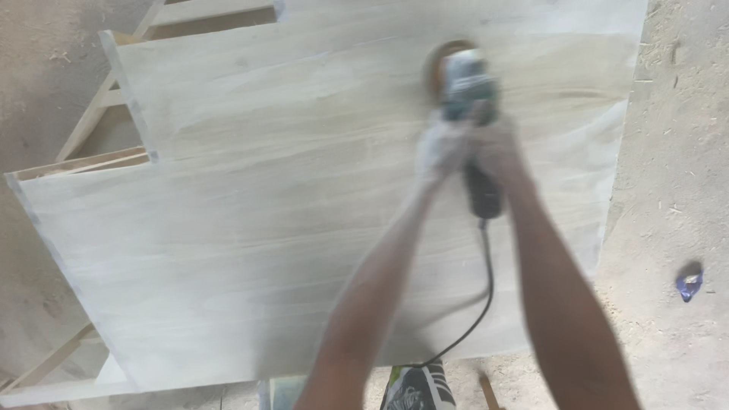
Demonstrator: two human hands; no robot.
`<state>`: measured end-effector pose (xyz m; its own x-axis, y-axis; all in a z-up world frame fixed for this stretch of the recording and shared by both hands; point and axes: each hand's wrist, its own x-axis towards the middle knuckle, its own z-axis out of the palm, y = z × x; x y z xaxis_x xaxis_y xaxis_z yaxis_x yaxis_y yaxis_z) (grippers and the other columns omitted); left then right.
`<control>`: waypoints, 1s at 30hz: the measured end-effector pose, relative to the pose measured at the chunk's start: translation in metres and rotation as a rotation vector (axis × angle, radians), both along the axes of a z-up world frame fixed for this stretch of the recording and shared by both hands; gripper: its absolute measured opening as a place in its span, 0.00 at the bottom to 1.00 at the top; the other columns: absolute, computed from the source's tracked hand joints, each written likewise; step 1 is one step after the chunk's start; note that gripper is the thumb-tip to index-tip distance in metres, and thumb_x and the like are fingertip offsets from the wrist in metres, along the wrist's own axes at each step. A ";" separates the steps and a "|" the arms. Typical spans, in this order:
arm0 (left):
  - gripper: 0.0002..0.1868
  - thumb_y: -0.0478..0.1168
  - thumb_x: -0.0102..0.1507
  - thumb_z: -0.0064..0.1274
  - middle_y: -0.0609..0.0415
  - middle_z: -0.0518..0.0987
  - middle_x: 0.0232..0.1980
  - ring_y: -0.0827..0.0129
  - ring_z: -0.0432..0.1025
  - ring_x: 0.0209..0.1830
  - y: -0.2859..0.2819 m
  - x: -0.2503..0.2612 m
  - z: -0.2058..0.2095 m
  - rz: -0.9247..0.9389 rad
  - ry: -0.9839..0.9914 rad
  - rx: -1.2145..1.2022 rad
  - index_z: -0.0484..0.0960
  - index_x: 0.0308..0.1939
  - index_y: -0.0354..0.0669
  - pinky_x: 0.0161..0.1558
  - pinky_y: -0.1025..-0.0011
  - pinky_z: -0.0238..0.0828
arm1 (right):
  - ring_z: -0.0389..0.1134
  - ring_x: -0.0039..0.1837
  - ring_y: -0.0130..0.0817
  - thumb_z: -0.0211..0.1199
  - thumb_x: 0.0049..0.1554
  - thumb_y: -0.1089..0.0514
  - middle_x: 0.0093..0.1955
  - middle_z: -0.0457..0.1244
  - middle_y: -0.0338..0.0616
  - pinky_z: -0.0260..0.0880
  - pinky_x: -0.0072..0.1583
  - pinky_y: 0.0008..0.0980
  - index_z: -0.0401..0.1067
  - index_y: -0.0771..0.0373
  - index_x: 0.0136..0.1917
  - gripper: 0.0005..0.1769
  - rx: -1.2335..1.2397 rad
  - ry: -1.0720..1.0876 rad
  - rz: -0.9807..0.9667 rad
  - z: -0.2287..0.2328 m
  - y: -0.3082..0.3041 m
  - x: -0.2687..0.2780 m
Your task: The person uses an orbital sander to smooth the surface of a large wooden board. The person moves the sander across the board in overlapping passes, generating visible wood dust.
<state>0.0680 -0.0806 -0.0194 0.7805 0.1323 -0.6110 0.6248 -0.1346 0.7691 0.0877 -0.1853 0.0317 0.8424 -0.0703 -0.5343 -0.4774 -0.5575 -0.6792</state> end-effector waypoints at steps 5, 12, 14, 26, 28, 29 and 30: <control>0.26 0.58 0.71 0.45 0.56 0.79 0.37 0.75 0.71 0.32 0.187 -0.090 0.003 0.452 -0.140 -0.099 0.82 0.52 0.37 0.29 0.70 0.69 | 0.75 0.45 0.38 0.75 0.43 0.42 0.43 0.70 0.49 0.75 0.45 0.40 0.74 0.63 0.53 0.31 0.074 0.095 0.390 0.028 0.192 -0.033; 0.34 0.63 0.69 0.43 0.48 0.81 0.48 0.69 0.78 0.40 0.204 -0.127 0.024 0.623 -0.110 -0.288 0.74 0.63 0.37 0.33 0.71 0.79 | 0.76 0.49 0.44 0.70 0.46 0.35 0.46 0.72 0.51 0.76 0.51 0.45 0.69 0.62 0.56 0.36 -0.152 0.261 0.565 0.062 0.232 -0.042; 0.36 0.63 0.73 0.44 0.43 0.81 0.49 0.63 0.72 0.40 0.166 -0.120 0.020 0.499 -0.076 -0.233 0.78 0.65 0.32 0.34 0.68 0.69 | 0.77 0.48 0.45 0.71 0.44 0.35 0.47 0.71 0.51 0.78 0.50 0.44 0.67 0.63 0.57 0.38 -0.095 0.305 0.393 0.069 0.194 -0.046; 0.42 0.69 0.61 0.50 0.41 0.81 0.51 0.57 0.78 0.50 -0.048 -0.055 0.031 0.371 -0.046 -0.229 0.70 0.59 0.33 0.50 0.61 0.75 | 0.73 0.56 0.55 0.67 0.49 0.41 0.51 0.71 0.56 0.72 0.58 0.51 0.71 0.59 0.58 0.29 -0.362 0.298 0.320 0.089 -0.009 0.001; 0.42 0.69 0.60 0.50 0.41 0.81 0.49 0.57 0.78 0.47 -0.066 -0.053 0.031 0.354 -0.002 -0.239 0.70 0.58 0.33 0.47 0.60 0.77 | 0.73 0.56 0.55 0.66 0.50 0.42 0.51 0.71 0.56 0.71 0.58 0.52 0.72 0.60 0.57 0.28 -0.374 0.301 0.305 0.088 -0.029 0.000; 0.42 0.69 0.60 0.50 0.40 0.81 0.48 0.56 0.78 0.46 -0.075 -0.050 0.030 0.340 0.010 -0.230 0.70 0.57 0.32 0.46 0.59 0.77 | 0.72 0.56 0.54 0.67 0.50 0.42 0.51 0.71 0.56 0.71 0.57 0.52 0.71 0.59 0.58 0.28 -0.373 0.307 0.285 0.087 -0.039 0.002; 0.42 0.69 0.60 0.50 0.40 0.82 0.47 0.56 0.79 0.45 -0.085 -0.047 0.029 0.326 0.022 -0.220 0.71 0.56 0.31 0.45 0.59 0.77 | 0.72 0.55 0.54 0.67 0.50 0.42 0.51 0.70 0.55 0.71 0.57 0.52 0.71 0.59 0.58 0.28 -0.372 0.312 0.265 0.086 -0.050 0.002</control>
<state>0.0206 -0.1655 0.0092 0.7057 0.2348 -0.6684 0.6242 0.2403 0.7434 0.0897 -0.2349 0.1176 0.6622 -0.1093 -0.7413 -0.4357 -0.8610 -0.2623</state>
